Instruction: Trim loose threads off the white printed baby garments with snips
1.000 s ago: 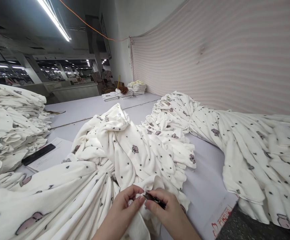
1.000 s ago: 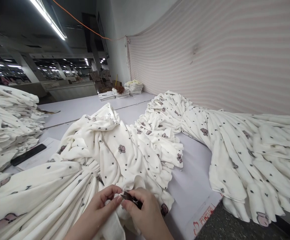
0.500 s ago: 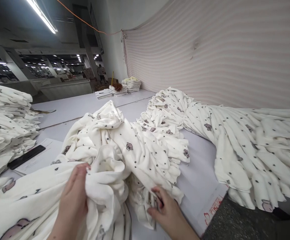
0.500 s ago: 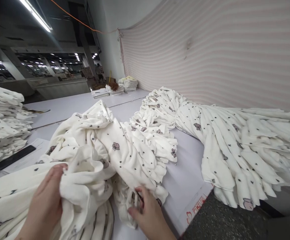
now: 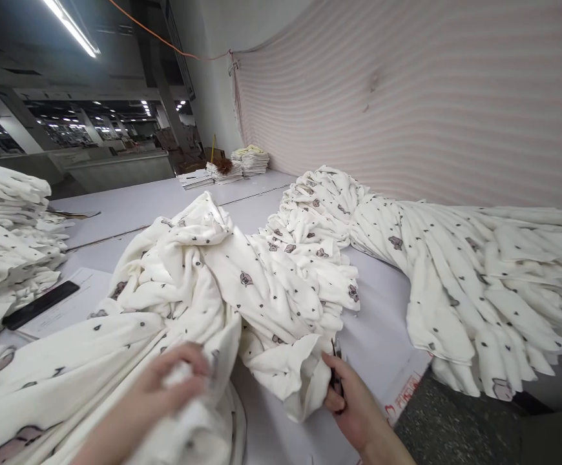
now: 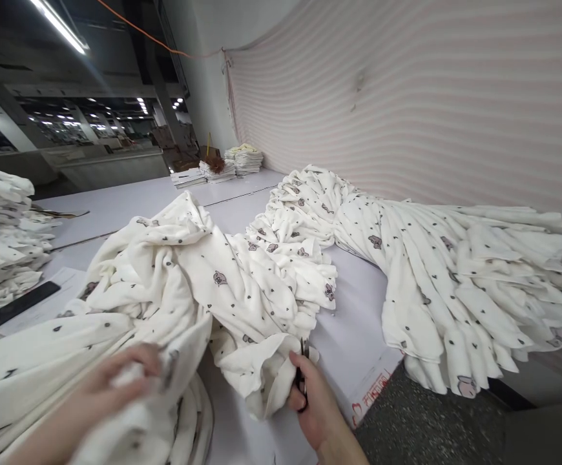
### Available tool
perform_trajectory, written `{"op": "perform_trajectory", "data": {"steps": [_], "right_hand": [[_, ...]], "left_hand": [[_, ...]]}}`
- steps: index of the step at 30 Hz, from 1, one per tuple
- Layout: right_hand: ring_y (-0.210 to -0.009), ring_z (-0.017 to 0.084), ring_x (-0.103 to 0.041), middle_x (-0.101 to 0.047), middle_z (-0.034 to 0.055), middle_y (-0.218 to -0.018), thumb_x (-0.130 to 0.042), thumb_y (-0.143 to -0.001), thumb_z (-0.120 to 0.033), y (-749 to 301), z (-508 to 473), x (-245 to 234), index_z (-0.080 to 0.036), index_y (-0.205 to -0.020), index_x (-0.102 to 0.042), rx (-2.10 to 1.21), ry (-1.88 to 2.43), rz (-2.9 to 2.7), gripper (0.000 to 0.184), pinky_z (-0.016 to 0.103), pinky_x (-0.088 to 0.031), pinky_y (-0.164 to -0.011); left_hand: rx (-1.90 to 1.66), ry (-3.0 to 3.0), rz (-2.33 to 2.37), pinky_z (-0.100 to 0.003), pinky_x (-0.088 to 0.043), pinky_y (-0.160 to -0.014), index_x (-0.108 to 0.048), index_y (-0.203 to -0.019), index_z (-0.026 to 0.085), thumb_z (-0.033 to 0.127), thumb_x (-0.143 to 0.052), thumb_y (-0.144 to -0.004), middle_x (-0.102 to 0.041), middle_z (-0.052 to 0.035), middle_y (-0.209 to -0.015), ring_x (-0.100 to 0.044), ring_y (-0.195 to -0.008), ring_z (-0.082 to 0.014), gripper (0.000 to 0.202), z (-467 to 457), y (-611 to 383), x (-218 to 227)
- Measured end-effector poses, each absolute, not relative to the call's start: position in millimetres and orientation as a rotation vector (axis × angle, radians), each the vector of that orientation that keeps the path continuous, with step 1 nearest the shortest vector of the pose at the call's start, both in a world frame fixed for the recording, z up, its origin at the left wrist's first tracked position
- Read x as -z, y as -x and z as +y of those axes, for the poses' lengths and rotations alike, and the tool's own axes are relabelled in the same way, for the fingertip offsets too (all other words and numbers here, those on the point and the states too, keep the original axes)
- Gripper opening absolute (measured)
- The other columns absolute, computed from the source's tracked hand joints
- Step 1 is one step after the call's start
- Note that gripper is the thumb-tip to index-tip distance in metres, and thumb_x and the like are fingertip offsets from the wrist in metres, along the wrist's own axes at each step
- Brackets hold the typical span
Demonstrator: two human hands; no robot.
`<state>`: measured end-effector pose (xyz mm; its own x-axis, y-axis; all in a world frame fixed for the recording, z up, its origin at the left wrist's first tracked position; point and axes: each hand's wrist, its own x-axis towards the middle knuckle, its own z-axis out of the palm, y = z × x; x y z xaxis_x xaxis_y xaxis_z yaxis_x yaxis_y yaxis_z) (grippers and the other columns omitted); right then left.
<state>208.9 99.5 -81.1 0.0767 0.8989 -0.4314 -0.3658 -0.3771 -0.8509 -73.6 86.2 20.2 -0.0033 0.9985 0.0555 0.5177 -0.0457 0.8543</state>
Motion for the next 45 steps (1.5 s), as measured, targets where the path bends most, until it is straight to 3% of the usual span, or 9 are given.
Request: {"op": "perform_trajectory", "data": {"steps": [2,3,7,9,12,18,30,38,45], "right_hand": [[-0.032,0.003,-0.015,-0.020,-0.0149,-0.040,-0.058,-0.072,-0.055,-202,89,84,-0.025,-0.057,-0.032,-1.610,1.286,-0.528,0.042,0.019,-0.022,-0.032],[-0.030,0.003,-0.015,-0.018,-0.0151,-0.038,-0.058,-0.070,-0.056,-200,83,85,-0.026,-0.055,-0.030,-1.648,1.285,-0.508,0.044,0.019,-0.022,-0.031],[-0.031,0.007,-0.034,-0.038,-0.0103,-0.038,-0.061,-0.072,-0.050,-203,66,88,-0.021,-0.067,-0.052,-1.551,1.362,-0.566,0.031,0.018,-0.028,-0.032],[-0.062,0.015,-0.063,-0.067,0.0013,-0.073,-0.064,-0.075,-0.043,-207,63,82,-0.021,-0.100,-0.061,-1.206,1.437,-0.849,0.033,0.020,-0.047,-0.048],[-0.116,0.025,-0.055,-0.056,0.0098,-0.129,-0.055,-0.085,-0.030,-210,63,62,-0.024,-0.124,-0.054,-0.726,1.393,-1.381,0.039,0.031,-0.050,-0.084],[-0.088,0.021,-0.064,-0.064,0.0038,-0.095,-0.061,-0.080,-0.019,-209,72,20,-0.024,-0.099,-0.063,-0.981,1.342,-1.887,0.019,0.027,-0.053,-0.074],[-0.085,0.022,-0.066,-0.067,0.0041,-0.098,-0.060,-0.082,-0.027,-202,71,32,-0.026,-0.107,-0.062,-0.744,1.424,-1.892,0.025,0.028,-0.050,-0.070],[-0.068,0.018,-0.063,-0.062,0.0000,-0.074,-0.053,-0.083,-0.018,-191,95,51,-0.021,-0.089,-0.056,-0.886,1.368,-1.515,0.007,0.024,-0.048,-0.060],[-0.086,0.019,-0.064,-0.066,0.0034,-0.094,-0.061,-0.081,-0.016,-181,78,47,-0.024,-0.101,-0.061,-0.723,1.113,-1.773,0.022,0.024,-0.048,-0.074]], "left_hand": [[-0.422,-1.741,1.425,-0.041,-0.052,-0.086,-0.069,-0.093,0.028,0.034,-0.070,-0.071,-0.072,-0.0015,-0.091,-0.066,-0.092,-0.0276,0.023,83,29,-9],[-0.335,-1.764,1.456,-0.043,-0.049,-0.089,-0.066,-0.105,0.028,0.033,-0.075,-0.065,-0.070,-0.0033,-0.099,-0.063,-0.098,-0.0299,0.041,82,10,-3],[-0.505,-1.929,1.426,-0.034,-0.049,-0.082,-0.061,-0.093,0.022,0.019,-0.046,-0.088,-0.064,-0.0055,-0.097,-0.062,-0.092,-0.0218,0.016,79,-23,20],[-0.649,-2.017,1.415,-0.030,-0.050,-0.077,-0.057,-0.088,0.022,0.017,-0.040,-0.091,-0.060,-0.0066,-0.097,-0.061,-0.088,-0.0199,0.017,78,-21,27],[-0.804,-2.169,1.378,-0.029,-0.051,-0.075,-0.052,-0.094,0.022,0.014,-0.042,-0.090,-0.057,-0.0083,-0.105,-0.062,-0.088,-0.0190,0.013,77,-13,33],[-0.981,-2.335,1.257,-0.025,-0.050,-0.079,-0.046,-0.093,0.023,0.004,-0.042,-0.088,-0.060,-0.0070,-0.103,-0.061,-0.094,-0.0171,0.020,77,-8,36],[-1.072,-2.396,1.271,-0.030,-0.046,-0.083,-0.050,-0.089,0.021,0.003,-0.045,-0.084,-0.058,-0.0087,-0.107,-0.057,-0.098,-0.0207,0.020,75,-9,33],[-0.826,-1.250,1.213,-0.025,-0.042,-0.065,-0.058,-0.086,0.019,0.045,-0.058,-0.085,-0.057,0.0000,-0.078,-0.052,-0.073,-0.0165,0.026,85,-10,21],[-0.838,-1.196,1.144,-0.026,-0.042,-0.072,-0.060,-0.082,0.018,0.052,-0.060,-0.082,-0.059,-0.0004,-0.077,-0.053,-0.077,-0.0171,0.034,88,-11,22]]}}
